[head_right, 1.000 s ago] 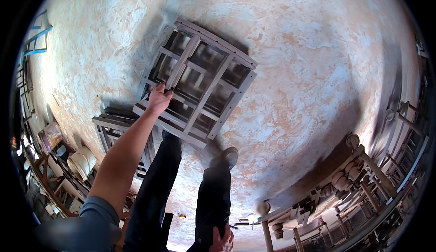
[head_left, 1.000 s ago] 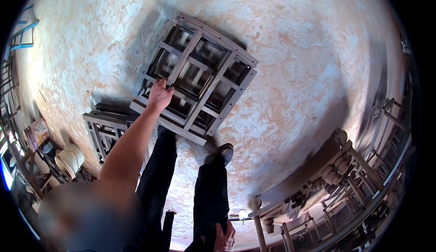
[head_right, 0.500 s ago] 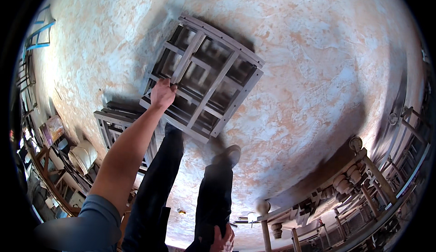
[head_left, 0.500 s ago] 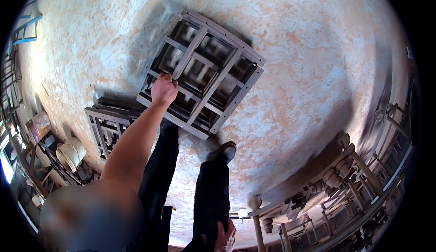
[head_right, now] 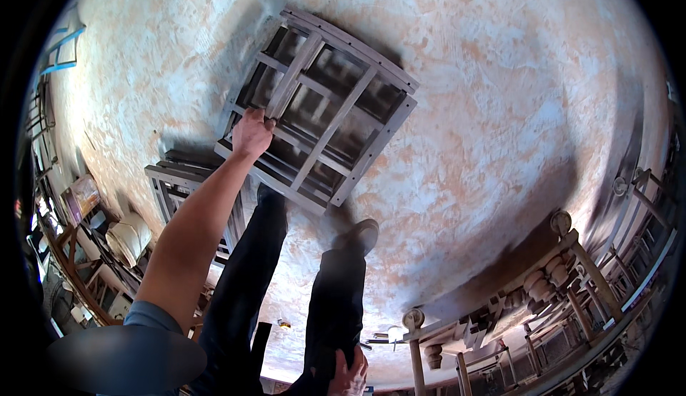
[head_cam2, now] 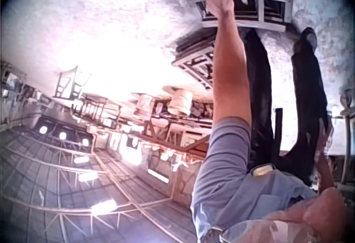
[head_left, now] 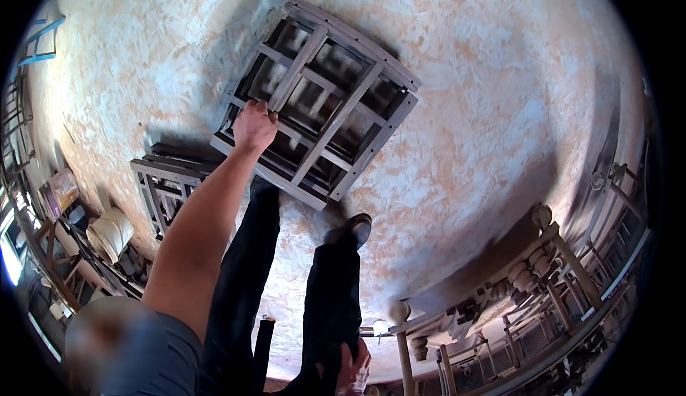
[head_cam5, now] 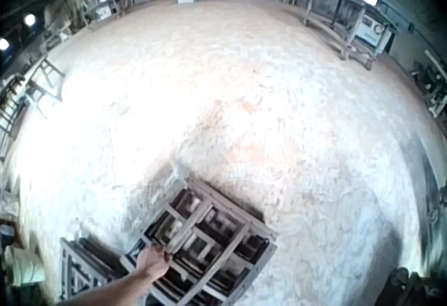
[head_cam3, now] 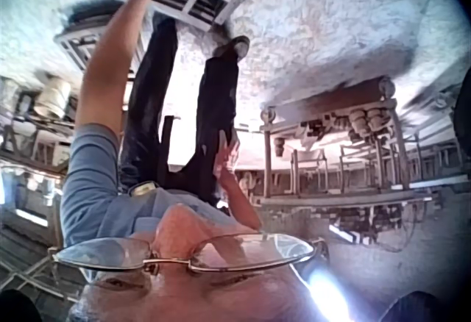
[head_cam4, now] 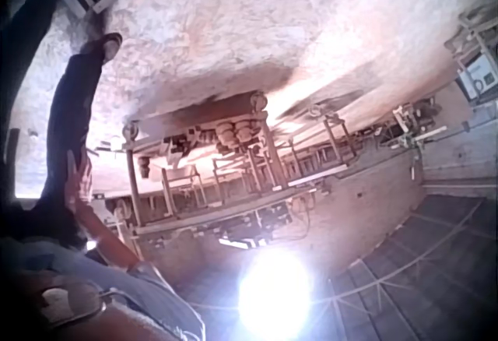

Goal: The person assembles a wooden frame by hammering nails into joints, measures the frame with a tape measure, and applies glue to wooden slats. The person then places the assembled frame on the floor and prepares additional slats for attachment.

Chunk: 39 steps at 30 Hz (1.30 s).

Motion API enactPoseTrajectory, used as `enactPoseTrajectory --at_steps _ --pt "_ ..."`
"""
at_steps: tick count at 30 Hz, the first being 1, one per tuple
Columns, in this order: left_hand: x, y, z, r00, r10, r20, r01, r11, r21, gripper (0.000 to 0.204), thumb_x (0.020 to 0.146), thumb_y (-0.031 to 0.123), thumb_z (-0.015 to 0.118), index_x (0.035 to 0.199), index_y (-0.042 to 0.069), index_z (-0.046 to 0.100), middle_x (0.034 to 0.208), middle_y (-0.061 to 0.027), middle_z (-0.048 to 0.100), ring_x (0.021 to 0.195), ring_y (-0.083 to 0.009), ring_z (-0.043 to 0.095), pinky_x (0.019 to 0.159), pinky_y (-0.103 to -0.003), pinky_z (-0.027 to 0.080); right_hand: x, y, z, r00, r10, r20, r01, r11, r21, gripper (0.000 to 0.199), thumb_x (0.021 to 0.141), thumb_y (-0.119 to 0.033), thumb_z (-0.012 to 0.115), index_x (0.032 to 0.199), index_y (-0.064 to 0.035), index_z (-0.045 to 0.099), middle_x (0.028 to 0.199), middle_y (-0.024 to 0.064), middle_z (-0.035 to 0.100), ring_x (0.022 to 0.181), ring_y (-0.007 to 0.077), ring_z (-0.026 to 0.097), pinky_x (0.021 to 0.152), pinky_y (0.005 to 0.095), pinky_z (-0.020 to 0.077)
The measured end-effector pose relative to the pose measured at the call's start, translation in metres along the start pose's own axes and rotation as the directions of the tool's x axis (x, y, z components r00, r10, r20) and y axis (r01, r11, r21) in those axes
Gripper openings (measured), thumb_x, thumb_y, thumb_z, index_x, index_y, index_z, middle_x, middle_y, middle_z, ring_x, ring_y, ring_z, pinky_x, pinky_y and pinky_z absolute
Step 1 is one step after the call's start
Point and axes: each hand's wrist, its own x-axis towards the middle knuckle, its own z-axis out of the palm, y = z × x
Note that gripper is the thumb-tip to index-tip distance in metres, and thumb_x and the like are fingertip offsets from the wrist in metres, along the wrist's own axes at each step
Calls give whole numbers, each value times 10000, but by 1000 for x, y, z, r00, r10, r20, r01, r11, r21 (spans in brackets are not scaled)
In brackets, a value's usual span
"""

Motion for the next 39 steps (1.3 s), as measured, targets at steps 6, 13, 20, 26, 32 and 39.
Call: enactPoseTrajectory --at_steps 6,13,20,26,32,39 --pt "5 -4 6 999 16 28 -16 1000 18 300 895 285 599 1050 28 603 1135 -194 590 1048 -401 591 887 -484 488 0 6 1 982 -149 -113 123 971 -207 584 883 -344 669 1341 -28 492 1332 275 458 1165 412 498 955 494 467" --pt "-44 -21 -4 991 92 -94 -95 995 -34 428 888 237 617 1239 3 550 1165 -226 590 1075 -392 579 920 -471 479 8 5 -1 996 -67 -61 65 997 -33 792 676 -393 821 1313 -78 473 1377 292 312 1225 492 365 1012 554 379" --pt "-229 -73 -3 918 16 397 32 993 -116 407 878 290 578 1192 34 615 1153 -230 632 1108 -384 589 957 -464 471 -3 7 -6 998 -52 -25 52 999 10 753 747 -434 761 1348 -96 458 1417 282 278 1273 486 325 1035 579 339" --pt "-369 -109 -45 862 -25 506 117 982 -151 449 853 309 593 1179 2 629 1200 -221 611 1169 -368 544 1028 -440 415 -10 18 -9 998 -67 17 68 996 -62 743 786 -435 721 1373 -72 443 1433 291 280 1299 479 315 1060 549 340" --pt "-467 -76 -80 848 -154 507 226 970 -84 685 853 359 620 1403 5 421 1456 -284 371 1338 -429 379 1107 -456 346 -16 23 -26 997 -34 73 42 993 -110 721 823 -429 686 1403 -101 410 1469 256 282 1325 452 333 1054 531 369" --pt "-569 -55 -108 797 -225 561 227 972 67 835 825 370 675 1472 16 283 1484 -308 298 1345 -464 348 1112 -490 335 -31 44 -15 997 -48 67 59 982 -182 708 849 -441 656 1417 -126 372 1462 256 292 1316 453 357 1026 521 412"
